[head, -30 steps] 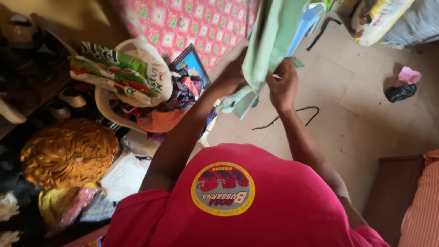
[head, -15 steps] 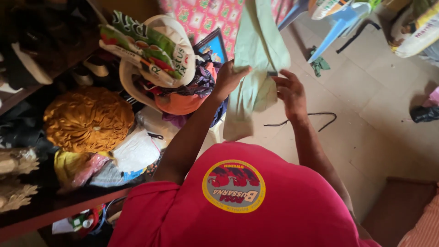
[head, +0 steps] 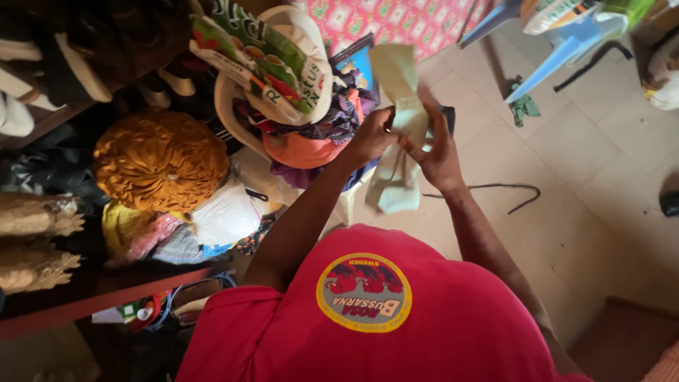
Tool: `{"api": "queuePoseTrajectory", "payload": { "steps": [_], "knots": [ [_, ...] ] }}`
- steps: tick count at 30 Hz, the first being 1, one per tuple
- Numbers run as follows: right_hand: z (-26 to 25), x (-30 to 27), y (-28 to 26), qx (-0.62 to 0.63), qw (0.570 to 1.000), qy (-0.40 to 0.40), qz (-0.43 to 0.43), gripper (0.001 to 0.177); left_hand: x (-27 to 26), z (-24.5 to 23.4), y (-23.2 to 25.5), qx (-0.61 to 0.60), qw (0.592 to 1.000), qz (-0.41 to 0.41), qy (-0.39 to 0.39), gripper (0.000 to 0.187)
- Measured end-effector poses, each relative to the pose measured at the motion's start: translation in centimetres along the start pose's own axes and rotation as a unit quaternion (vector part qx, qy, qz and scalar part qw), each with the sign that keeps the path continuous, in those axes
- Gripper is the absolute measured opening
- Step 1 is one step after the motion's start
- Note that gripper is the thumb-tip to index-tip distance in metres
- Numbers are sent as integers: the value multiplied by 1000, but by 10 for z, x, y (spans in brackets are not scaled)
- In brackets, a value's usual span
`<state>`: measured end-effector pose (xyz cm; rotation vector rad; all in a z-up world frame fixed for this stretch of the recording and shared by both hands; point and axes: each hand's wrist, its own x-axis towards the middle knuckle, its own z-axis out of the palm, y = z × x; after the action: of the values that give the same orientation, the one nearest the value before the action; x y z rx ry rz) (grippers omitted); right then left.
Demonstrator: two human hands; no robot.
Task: The person is sorting and moving various household items like bags, a metal pot, and a head wrap within a room.
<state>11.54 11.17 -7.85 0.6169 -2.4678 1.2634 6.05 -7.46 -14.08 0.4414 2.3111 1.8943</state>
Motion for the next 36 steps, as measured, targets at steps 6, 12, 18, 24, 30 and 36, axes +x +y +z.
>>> {"api": "queuePoseTrajectory", "payload": {
  "steps": [6, 12, 18, 24, 30, 36],
  "knots": [
    [20, 6, -16, 197, 968, -113, 111, 94, -26, -31, 0, -233, 971, 5, -62, 33],
    [40, 22, -33, 11, 993, -89, 79, 58, -49, -49, 20, 159, 982, 35, 99, 35],
    [55, 48, -27, -51, 991, -45, -115, 41, -71, -67, 38, 170, 964, -63, 194, 50],
    [67, 97, -50, 154, 962, -154, 162, 24, -92, -105, 34, 194, 927, 176, 268, 116],
    [129, 136, -56, 241, 969, -50, 13, 55, -74, -133, -26, -38, 961, -126, 243, 59],
    [179, 164, -107, 21, 979, -66, -193, 97, -29, -206, -30, -176, 883, 46, 433, 55]
  ]
}}
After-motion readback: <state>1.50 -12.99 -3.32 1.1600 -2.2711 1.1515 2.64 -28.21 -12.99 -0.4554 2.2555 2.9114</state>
